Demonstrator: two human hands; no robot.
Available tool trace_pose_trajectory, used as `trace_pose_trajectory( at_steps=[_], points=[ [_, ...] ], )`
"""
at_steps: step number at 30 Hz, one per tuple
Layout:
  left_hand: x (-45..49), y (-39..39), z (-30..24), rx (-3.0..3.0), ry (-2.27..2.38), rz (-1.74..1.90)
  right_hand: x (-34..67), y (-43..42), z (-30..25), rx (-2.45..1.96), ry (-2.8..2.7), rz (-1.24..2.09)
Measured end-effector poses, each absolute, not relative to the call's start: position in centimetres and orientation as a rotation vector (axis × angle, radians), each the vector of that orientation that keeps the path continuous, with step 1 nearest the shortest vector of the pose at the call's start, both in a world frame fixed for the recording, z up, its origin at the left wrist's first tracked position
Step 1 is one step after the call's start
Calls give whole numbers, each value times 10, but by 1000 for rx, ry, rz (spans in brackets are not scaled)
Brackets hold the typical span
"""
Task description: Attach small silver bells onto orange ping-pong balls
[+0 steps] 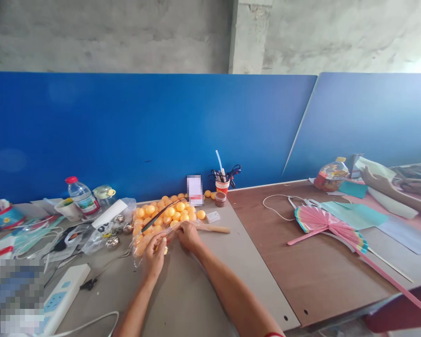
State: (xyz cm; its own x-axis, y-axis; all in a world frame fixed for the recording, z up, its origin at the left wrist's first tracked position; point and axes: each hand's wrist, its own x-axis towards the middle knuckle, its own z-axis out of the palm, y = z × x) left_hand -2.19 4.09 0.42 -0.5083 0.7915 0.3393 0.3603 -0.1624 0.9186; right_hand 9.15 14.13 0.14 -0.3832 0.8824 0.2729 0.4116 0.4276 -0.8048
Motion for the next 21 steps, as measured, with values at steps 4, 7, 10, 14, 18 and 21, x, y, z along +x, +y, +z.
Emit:
trace_pose_trajectory(
  at_steps=[4, 7, 10, 14, 18, 21],
  points=[
    [-22, 40, 4, 1366, 1738, 1747, 97, 138, 1, -1099, -1863, 921],
    [-19, 38, 5, 1506, 1790, 1813, 105, 134, 2, -1087, -1813, 1051],
    [-16, 36, 7, 1600, 1769, 1834, 111, 126, 1, -1053, -1804, 1198],
    [-10, 32, 8, 1786, 1722, 1618, 115, 115, -1, -1007, -1714, 1334],
    [-5, 32, 4, 1949, 1741, 1437, 121, 114, 2, -974, -1549, 1478],
    [-6, 36, -2, 1890, 1788, 1465, 129, 118, 4, -880, -1550, 1641]
  ],
)
